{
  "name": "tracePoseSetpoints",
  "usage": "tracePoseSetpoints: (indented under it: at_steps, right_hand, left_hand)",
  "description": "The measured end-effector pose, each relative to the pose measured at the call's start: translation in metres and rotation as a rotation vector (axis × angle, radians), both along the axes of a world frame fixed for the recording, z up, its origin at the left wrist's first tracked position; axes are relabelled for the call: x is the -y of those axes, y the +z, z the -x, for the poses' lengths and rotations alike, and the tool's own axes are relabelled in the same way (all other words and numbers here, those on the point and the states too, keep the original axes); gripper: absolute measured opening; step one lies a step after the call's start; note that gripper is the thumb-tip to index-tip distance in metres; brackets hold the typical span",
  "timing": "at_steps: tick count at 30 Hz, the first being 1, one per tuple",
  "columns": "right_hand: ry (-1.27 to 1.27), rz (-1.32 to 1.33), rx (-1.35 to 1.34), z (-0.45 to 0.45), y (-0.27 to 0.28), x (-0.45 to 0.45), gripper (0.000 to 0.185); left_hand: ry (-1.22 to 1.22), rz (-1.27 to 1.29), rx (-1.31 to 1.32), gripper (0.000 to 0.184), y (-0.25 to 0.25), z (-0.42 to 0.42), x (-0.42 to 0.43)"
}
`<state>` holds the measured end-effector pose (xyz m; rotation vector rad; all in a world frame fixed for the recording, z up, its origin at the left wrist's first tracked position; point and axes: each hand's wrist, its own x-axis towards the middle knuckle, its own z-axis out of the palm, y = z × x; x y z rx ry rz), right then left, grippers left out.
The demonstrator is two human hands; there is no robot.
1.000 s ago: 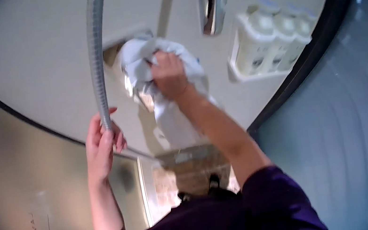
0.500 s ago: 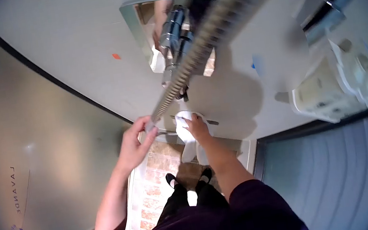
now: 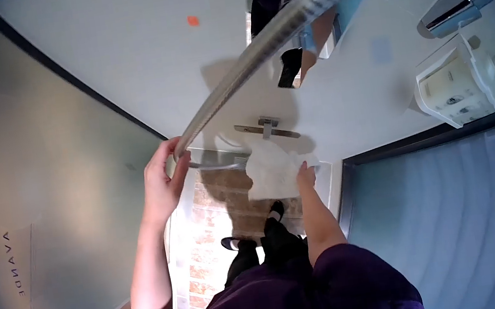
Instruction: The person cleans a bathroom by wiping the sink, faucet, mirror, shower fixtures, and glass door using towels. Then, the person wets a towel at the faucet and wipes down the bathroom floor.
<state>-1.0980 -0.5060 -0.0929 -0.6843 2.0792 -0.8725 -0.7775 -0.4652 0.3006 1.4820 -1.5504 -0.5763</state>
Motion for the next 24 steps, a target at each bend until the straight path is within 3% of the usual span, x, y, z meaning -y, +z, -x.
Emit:
tracePoseSetpoints:
  at_steps: [1, 2, 4, 6, 8, 10, 11, 13, 15, 17, 19, 20, 21, 22, 23, 24]
  right_hand:
    - [0.168, 0.023, -0.259, -0.005, 0.029, -0.017, 0.051]
    - [0.168, 0.021, -0.283, -0.012, 0.044, -0.029, 0.051]
    - [0.512, -0.139, -0.328, -0.035, 0.063, -0.044, 0.048]
    - [0.849, -0.031, -0.384, -0.062, 0.062, -0.065, 0.045]
    - [1.33, -0.051, -0.401, -0.086, 0.074, -0.074, 0.045]
    - [1.525, -0.181, -0.305, -0.129, 0.124, -0.078, 0.041]
    - [1.534, -0.173, -0.309, -0.147, 0.13, -0.08, 0.041]
    - [1.394, 0.509, -0.214, -0.183, 0.138, -0.085, 0.033]
    - [1.401, 0.541, 0.049, -0.226, 0.163, -0.071, 0.05]
    - [1.178, 0.096, 0.3, -0.276, 0.254, -0.066, 0.053]
    - [1.245, 0.53, 0.535, -0.32, 0.319, -0.065, 0.057]
    - [1.339, 0.573, 0.704, -0.343, 0.344, -0.058, 0.065]
    - [1.413, 0.536, 0.703, -0.36, 0.391, -0.061, 0.056]
    - [1.64, 0.638, 0.336, -0.377, 0.443, -0.062, 0.044]
    - [1.69, 0.692, 0.367, -0.397, 0.473, -0.066, 0.044]
    - [1.818, 0.951, 0.339, -0.421, 0.502, -0.07, 0.045]
  left_hand:
    - [-0.037, -0.045, -0.039, 0.026, -0.009, -0.011, -0.006]
    - [-0.038, -0.045, -0.062, 0.026, -0.019, -0.016, -0.012]
    - [-0.076, 0.093, -0.007, 0.035, -0.032, -0.023, -0.022]
    - [-0.101, 0.074, -0.038, 0.04, -0.033, -0.038, -0.048]
    - [0.033, 0.107, -0.007, 0.038, -0.036, -0.062, -0.083]
    - [0.314, 0.135, -0.102, 0.037, -0.041, -0.093, -0.134]
    - [0.446, 0.16, -0.017, 0.036, -0.036, -0.112, -0.164]
    - [0.781, 0.284, 0.175, 0.029, -0.031, -0.151, -0.224]
    - [1.069, 0.457, 0.393, 0.025, -0.012, -0.183, -0.28]
    - [1.286, 0.587, 0.608, 0.03, 0.006, -0.209, -0.336]
    - [1.487, 0.696, 0.692, 0.034, 0.026, -0.227, -0.378]
    - [1.577, 0.774, 0.691, 0.035, 0.036, -0.235, -0.396]
    - [1.756, 0.773, 0.766, 0.041, 0.038, -0.244, -0.415]
    - [1.86, 0.755, 0.738, 0.043, 0.04, -0.252, -0.43]
    - [1.939, 0.738, 0.726, 0.044, 0.044, -0.254, -0.436]
    - [2.017, 0.748, 0.712, 0.045, 0.05, -0.259, -0.44]
